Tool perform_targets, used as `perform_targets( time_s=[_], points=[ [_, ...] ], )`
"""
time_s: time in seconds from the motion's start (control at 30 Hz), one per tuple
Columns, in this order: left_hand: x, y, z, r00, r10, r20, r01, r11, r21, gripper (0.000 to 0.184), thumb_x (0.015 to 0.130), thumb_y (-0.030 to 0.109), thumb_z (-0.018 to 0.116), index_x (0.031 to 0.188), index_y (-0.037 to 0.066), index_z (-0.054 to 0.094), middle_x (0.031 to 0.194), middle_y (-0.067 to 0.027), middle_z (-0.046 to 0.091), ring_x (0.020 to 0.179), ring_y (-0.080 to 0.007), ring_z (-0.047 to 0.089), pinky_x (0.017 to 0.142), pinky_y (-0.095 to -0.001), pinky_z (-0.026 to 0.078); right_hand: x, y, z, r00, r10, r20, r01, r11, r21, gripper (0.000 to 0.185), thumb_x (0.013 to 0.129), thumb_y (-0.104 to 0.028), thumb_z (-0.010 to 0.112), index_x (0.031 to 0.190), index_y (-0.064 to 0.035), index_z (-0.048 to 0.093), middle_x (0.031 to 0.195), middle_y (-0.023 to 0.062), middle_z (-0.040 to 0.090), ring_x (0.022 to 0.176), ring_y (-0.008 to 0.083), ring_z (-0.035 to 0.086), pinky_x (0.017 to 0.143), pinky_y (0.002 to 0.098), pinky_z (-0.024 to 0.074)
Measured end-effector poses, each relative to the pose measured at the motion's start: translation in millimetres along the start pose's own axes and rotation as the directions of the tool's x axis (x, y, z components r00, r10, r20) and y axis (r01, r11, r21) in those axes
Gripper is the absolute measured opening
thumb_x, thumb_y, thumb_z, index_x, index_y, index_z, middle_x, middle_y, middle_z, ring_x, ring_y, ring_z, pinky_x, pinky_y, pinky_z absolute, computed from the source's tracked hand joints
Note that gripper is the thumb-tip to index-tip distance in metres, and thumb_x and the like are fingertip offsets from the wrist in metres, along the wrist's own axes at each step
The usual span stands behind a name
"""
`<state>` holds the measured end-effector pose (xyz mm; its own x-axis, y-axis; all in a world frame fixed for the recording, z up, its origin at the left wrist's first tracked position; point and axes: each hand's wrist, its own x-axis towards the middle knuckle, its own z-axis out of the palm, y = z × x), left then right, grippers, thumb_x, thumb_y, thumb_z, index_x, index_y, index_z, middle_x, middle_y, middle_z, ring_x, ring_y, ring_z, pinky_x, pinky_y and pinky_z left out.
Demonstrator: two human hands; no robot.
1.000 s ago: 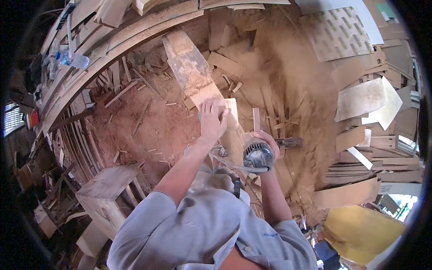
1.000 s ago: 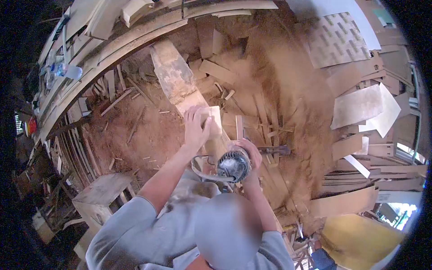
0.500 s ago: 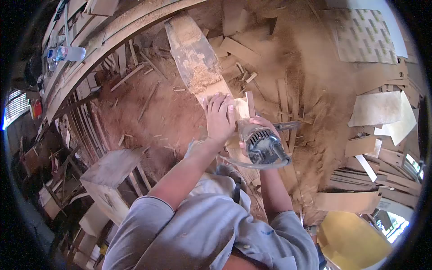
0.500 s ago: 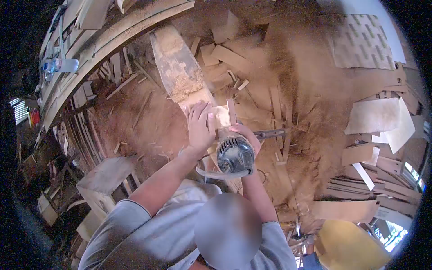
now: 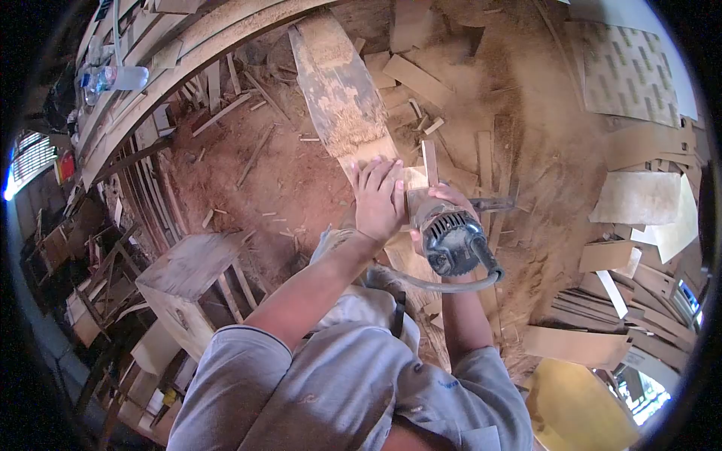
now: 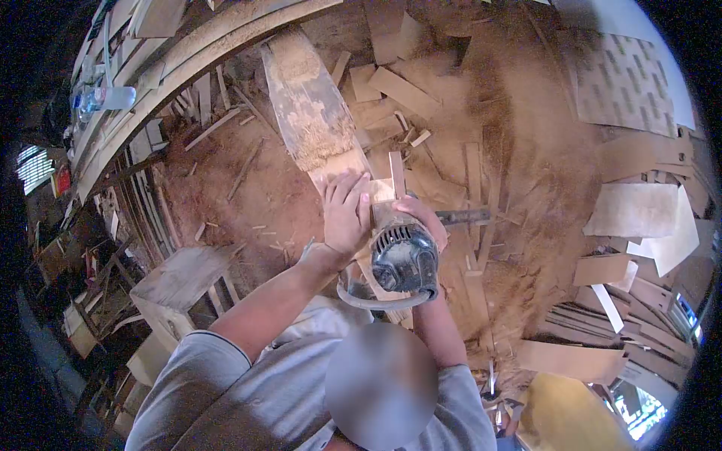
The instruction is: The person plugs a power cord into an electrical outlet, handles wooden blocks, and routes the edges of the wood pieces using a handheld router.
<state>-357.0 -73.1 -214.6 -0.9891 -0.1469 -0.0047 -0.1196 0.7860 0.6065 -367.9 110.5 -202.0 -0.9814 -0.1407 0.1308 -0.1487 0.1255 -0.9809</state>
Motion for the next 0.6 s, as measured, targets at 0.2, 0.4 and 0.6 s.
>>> perform_targets(
  time_s=[0.2, 0.4, 0.6],
  points=[
    [2.6, 0.3, -3.3, 0.999, 0.041, -0.006, -0.041, 0.999, -0.008, 0.041, 0.108, 0.023, 0.058, 0.144, 0.006, 0.067, 0.142, -0.0143, 0.063, 0.143, -0.0389, 0.052, 0.131, -0.0639, 0.023, 16.5, 7.9, 2.0, 0.998, -0.049, 0.026, 0.050, 0.998, -0.023, 0.081, 0.073, -0.039, 0.098, 0.135, -0.0035, 0.060, 0.125, 0.0123, 0.073, 0.122, 0.0273, 0.069, 0.120, 0.0510, 0.0496],
    [4.0, -0.2, -4.7, 0.998, 0.054, -0.013, -0.054, 0.998, -0.033, 0.040, 0.107, 0.023, 0.058, 0.143, 0.005, 0.067, 0.141, -0.0159, 0.063, 0.142, -0.0399, 0.053, 0.131, -0.0636, 0.023, 27.9, 12.6, 8.9, 0.997, -0.079, -0.002, 0.079, 0.996, -0.043, 0.084, 0.076, -0.044, 0.097, 0.137, -0.0028, 0.057, 0.126, 0.0128, 0.071, 0.122, 0.0276, 0.069, 0.122, 0.0525, 0.0487],
    [7.2, 2.0, -8.2, 0.998, 0.059, -0.003, -0.059, 0.997, -0.050, 0.040, 0.107, 0.020, 0.058, 0.143, 0.005, 0.067, 0.141, -0.0160, 0.063, 0.141, -0.0403, 0.053, 0.130, -0.0635, 0.024, 40.6, 9.7, 14.6, 0.998, -0.063, -0.024, 0.061, 0.996, -0.066, 0.081, 0.077, -0.043, 0.096, 0.136, -0.0029, 0.057, 0.127, 0.0130, 0.070, 0.124, 0.0282, 0.068, 0.123, 0.0517, 0.0479]
  ],
)
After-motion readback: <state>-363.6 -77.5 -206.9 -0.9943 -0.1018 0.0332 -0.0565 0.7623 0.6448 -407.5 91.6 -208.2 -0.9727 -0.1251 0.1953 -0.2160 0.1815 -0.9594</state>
